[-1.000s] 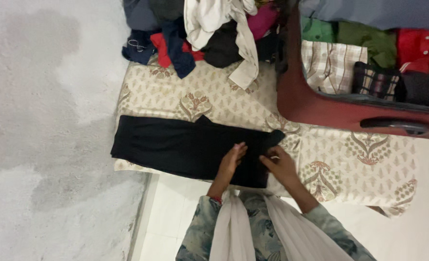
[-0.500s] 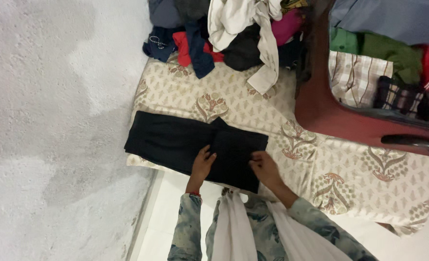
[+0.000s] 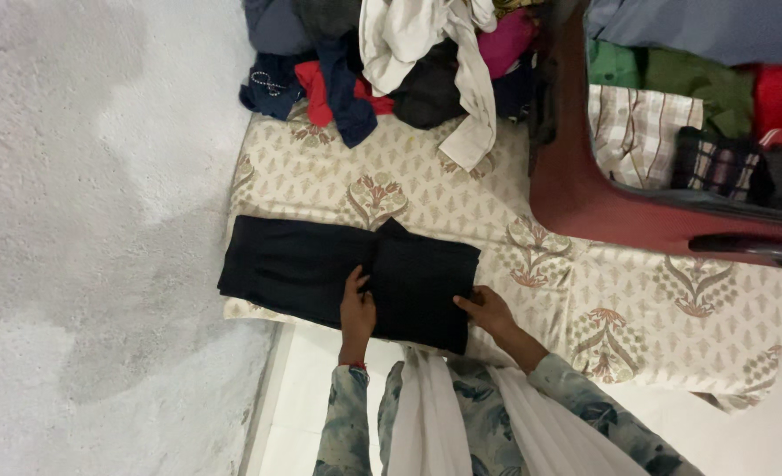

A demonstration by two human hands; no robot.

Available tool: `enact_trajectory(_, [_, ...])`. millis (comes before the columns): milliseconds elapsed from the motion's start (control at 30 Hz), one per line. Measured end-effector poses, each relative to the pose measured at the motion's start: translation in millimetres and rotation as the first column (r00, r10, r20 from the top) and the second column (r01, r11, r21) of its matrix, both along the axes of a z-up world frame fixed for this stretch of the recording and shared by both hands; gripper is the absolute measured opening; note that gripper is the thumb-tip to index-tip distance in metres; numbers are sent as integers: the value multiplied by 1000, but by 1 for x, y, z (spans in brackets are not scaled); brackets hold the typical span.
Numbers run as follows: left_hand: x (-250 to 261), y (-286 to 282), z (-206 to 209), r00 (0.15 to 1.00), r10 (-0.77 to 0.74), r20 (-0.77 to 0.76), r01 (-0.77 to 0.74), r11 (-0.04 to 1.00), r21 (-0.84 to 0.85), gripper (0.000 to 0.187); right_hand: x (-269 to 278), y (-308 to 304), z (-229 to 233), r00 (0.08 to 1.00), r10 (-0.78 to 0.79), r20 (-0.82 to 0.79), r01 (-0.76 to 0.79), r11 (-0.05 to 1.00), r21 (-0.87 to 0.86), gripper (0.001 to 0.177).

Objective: The person folds a pair of black leggings on a patterned surface and places them into an open suitcase alongside other folded garments.

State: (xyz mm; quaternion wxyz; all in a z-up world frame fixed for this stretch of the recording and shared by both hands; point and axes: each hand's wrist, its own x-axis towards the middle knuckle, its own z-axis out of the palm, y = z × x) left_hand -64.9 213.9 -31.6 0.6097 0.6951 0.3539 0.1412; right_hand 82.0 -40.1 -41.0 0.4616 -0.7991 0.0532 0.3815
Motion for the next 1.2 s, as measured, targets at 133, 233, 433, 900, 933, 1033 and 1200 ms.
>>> enact_trajectory(133, [-3, -7, 14, 1000, -11, 5, 9, 957, 289, 59, -7, 13, 7, 990, -105, 97, 109, 993, -37, 63])
enact_trajectory(233, [-4, -14, 22, 1000, -4, 16, 0, 963, 270, 58, 0, 18, 11, 995, -101, 15, 101, 994, -39, 62])
enact_trajectory(433, [-5, -19, 41, 1000, -17, 11, 13, 956, 293, 61, -2, 31, 28, 995, -26, 95, 20, 998, 62, 54])
enact_trajectory(900, [12, -66, 60, 980, -201, -10, 177, 838, 516, 46, -10, -7, 80, 735, -82, 674, -27, 988, 149, 42])
enact_trajectory(933, [13, -71, 59, 974, -225, -25, 206, 836, 509, 46, -8, -15, 79, 776, -106, 622, 26, 990, 137, 45])
enact_trajectory(1033, [18, -91, 55, 942, -307, -133, 334, 844, 420, 48, -2, -42, 74, 844, -145, 516, 132, 989, 61, 52])
enact_trajectory(1200, [15, -93, 49, 915, -373, -153, 402, 834, 377, 48, -9, -48, 84, 906, -180, 383, 189, 982, 13, 57])
